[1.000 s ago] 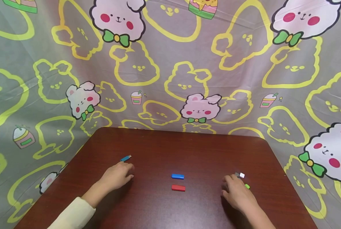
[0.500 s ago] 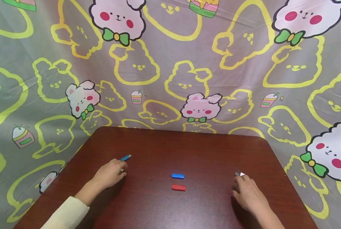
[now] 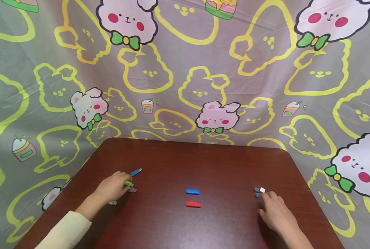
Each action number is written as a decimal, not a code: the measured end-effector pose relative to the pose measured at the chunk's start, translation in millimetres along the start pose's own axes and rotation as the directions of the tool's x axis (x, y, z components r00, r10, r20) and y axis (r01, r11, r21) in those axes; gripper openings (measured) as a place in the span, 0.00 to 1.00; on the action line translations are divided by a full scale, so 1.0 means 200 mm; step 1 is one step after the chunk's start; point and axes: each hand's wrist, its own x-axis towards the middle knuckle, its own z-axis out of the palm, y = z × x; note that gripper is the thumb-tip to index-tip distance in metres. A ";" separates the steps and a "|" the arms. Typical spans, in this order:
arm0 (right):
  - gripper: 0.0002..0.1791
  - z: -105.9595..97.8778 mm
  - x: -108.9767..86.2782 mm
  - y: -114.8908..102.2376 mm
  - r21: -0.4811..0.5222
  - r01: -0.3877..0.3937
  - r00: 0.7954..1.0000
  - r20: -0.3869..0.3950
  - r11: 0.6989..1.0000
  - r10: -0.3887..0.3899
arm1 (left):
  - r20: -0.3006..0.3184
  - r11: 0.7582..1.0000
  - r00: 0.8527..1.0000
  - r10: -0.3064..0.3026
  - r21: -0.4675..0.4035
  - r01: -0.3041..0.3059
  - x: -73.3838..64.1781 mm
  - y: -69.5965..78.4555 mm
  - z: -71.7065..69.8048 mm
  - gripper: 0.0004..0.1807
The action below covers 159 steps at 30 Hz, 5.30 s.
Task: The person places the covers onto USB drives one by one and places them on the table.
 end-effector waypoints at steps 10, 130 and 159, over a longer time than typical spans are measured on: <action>0.19 0.02 0.02 0.06 -0.009 0.003 1.000 0.015 1.000 -0.003 | 0.035 1.000 0.999 0.001 0.001 -0.001 0.00 -0.08 0.03 0.11; 0.13 0.07 0.08 -0.38 0.180 0.276 0.949 -0.204 0.944 -0.239 | -0.034 0.932 0.945 0.324 -0.160 -0.325 0.14 0.43 0.01 0.07; 0.10 0.13 0.14 -0.55 0.159 0.369 0.921 -0.190 0.916 -0.339 | -0.044 0.889 0.906 0.420 -0.181 -0.421 0.21 0.69 0.04 0.07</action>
